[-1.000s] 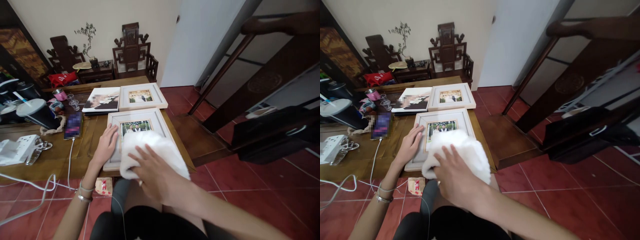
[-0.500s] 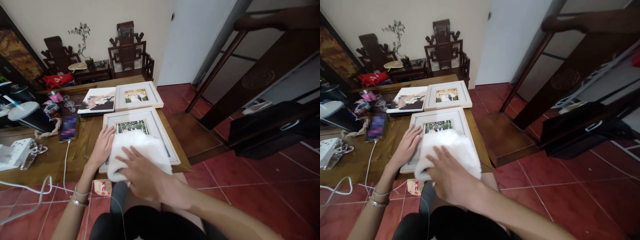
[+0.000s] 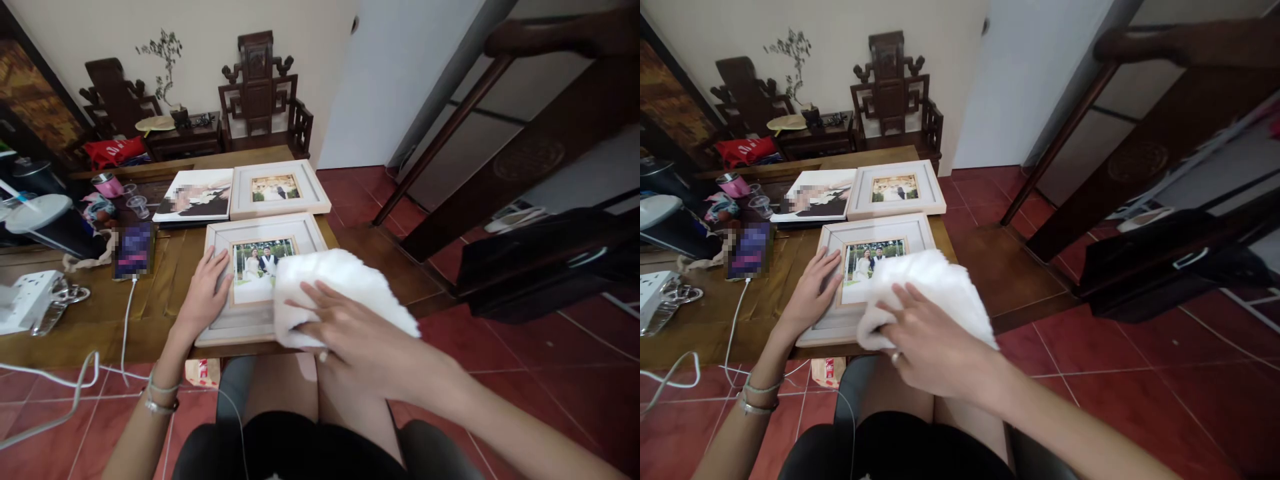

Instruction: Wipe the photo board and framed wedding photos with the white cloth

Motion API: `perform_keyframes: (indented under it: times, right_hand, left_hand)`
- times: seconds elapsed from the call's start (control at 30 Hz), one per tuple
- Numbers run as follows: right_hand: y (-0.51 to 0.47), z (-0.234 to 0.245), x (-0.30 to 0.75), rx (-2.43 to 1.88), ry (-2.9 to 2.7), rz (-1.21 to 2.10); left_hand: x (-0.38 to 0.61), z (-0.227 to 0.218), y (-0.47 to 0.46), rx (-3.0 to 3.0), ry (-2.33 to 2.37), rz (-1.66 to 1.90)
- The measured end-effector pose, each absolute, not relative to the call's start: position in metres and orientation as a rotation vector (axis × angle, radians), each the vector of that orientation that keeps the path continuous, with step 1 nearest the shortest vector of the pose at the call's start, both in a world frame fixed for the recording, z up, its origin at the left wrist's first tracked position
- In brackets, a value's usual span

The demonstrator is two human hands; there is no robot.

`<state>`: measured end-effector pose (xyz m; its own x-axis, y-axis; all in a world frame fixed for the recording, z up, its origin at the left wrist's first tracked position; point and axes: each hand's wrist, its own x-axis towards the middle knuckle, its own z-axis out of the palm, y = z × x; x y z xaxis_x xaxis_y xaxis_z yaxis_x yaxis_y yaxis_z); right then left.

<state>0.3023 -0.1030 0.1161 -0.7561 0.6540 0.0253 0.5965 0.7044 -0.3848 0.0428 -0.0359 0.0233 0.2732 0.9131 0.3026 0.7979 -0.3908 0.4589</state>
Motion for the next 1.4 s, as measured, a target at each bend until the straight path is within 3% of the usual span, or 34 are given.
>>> perform_keyframes:
  times: [0.17,0.33,0.67,0.9,1.07,1.27,1.4]
  right_hand:
    - [-0.095,0.087,0.264,-0.814,-2.800,0.550]
    - [-0.101,0.061,0.300,-0.877,-2.616,0.547]
    - [-0.129,0.080,0.354,-0.993,-2.695,0.297]
    - [-0.052,0.082,0.351,-1.287,-2.577,0.189]
    - [-0.001,0.064,0.350,-1.160,-2.640,0.101]
    - [-0.069,0.064,0.370,-1.024,-2.683,0.349]
    - [-0.088,0.090,0.396,-1.242,-2.472,0.845]
  left_hand:
    - [0.040,0.025,-0.035,2.368,1.562,0.762]
    - [0.039,0.027,-0.035,2.388,1.548,0.757]
    - [0.037,0.023,-0.033,2.408,1.490,0.783]
    - [0.036,0.022,-0.033,2.423,1.476,0.750]
    - [0.038,0.021,-0.034,2.389,1.499,0.833]
    - [0.040,0.024,-0.035,2.391,1.527,0.827]
    - [0.041,0.024,-0.035,2.370,1.540,0.755]
